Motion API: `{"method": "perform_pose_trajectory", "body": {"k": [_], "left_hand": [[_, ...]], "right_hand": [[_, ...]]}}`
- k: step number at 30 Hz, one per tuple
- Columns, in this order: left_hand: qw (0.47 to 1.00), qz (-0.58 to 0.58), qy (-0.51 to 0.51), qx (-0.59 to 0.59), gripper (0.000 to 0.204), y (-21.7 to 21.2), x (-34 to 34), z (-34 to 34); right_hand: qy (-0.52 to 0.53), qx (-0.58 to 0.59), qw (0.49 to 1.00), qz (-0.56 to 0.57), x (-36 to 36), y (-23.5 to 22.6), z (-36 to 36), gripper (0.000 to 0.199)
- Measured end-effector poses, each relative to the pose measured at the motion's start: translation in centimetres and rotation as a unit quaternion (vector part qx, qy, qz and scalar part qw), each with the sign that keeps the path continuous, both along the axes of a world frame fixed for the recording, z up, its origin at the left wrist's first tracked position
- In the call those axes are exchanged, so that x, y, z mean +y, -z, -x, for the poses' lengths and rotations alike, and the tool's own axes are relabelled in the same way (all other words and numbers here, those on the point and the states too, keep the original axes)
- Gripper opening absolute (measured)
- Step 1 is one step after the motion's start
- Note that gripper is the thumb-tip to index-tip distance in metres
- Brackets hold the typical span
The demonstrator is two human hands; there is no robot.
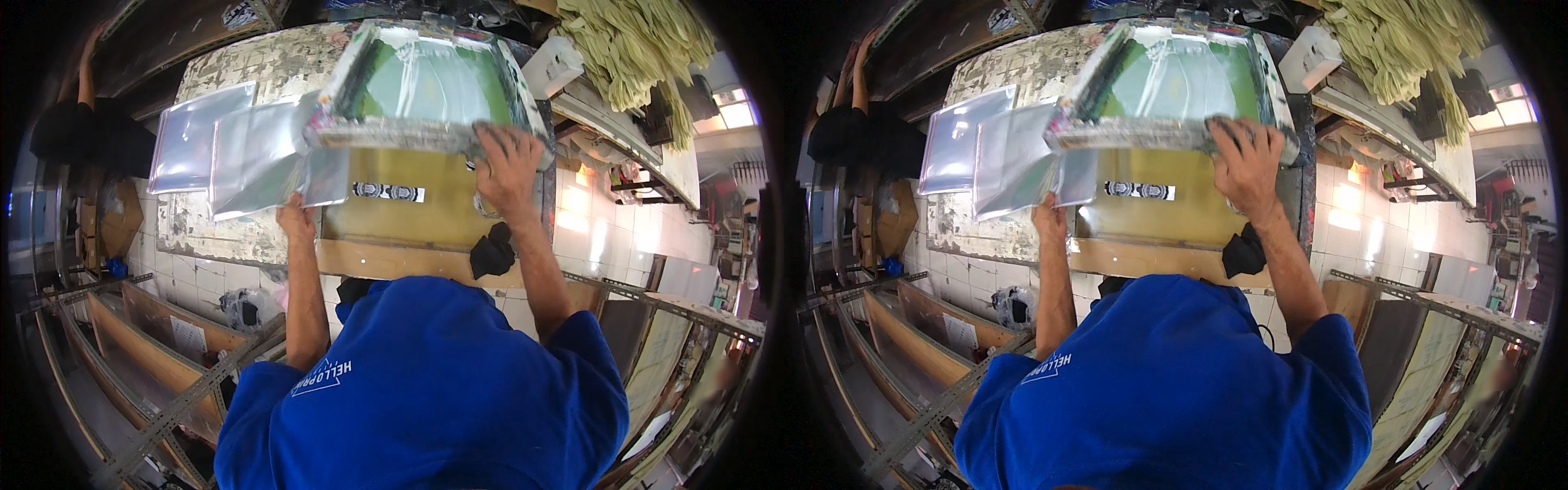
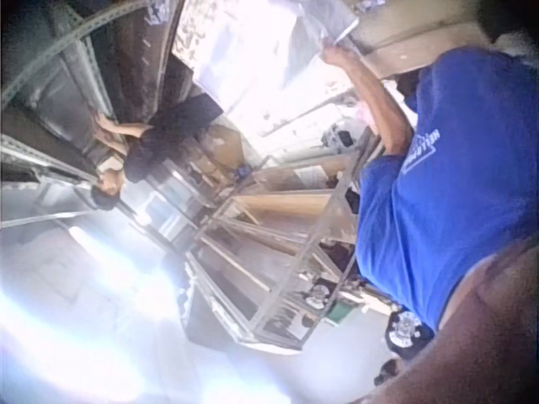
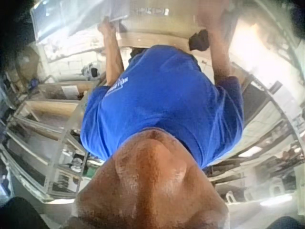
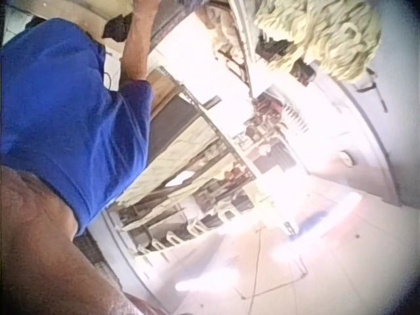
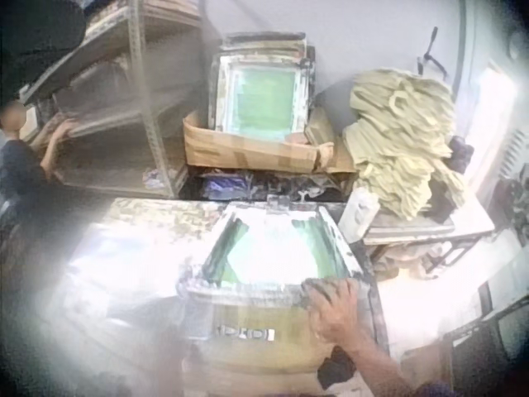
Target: The person performs manual screen printing on plastic sheets, applying white ink with a squeegee across a screen and then placing the printed sheets onto a drying rack.
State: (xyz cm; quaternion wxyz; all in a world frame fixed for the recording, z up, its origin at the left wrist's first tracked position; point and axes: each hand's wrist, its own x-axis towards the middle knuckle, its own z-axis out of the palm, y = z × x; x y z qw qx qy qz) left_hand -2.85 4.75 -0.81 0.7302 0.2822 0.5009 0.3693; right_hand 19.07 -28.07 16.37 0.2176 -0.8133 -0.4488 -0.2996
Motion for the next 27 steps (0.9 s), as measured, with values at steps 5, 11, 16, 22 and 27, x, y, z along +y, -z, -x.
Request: {"method": "perform_pose_trajectory", "body": {"k": [5,11,16,22,27], "left_hand": [[0.998,0.047,0.030,0.001,0.031,1.5,-7.0,-7.7],[0.994,0.097,0.022,0.039,0.034,0.7,-14.4,-14.2],[0.991,0.083,0.076,0.066,0.034,0.9,-16.7,-15.1],[0.990,0.077,0.103,0.059,0.035,1.5,-17.9,-14.7],[0.988,0.072,0.119,0.070,0.042,-1.5,-18.6,-14.1]], "right_hand": [[-0.035,-0.018,0.999,-0.014,1.3,-5.5,-4.0,0.058],[-0.048,-0.041,0.997,-0.032,2.1,-7.9,-6.4,0.058],[-0.045,-0.051,0.997,-0.024,2.2,-8.4,-7.6,0.059],[-0.059,-0.056,0.996,-0.036,2.6,-9.0,-8.4,0.060],[-0.053,-0.055,0.996,-0.035,2.8,-9.6,-8.4,0.062]]}}
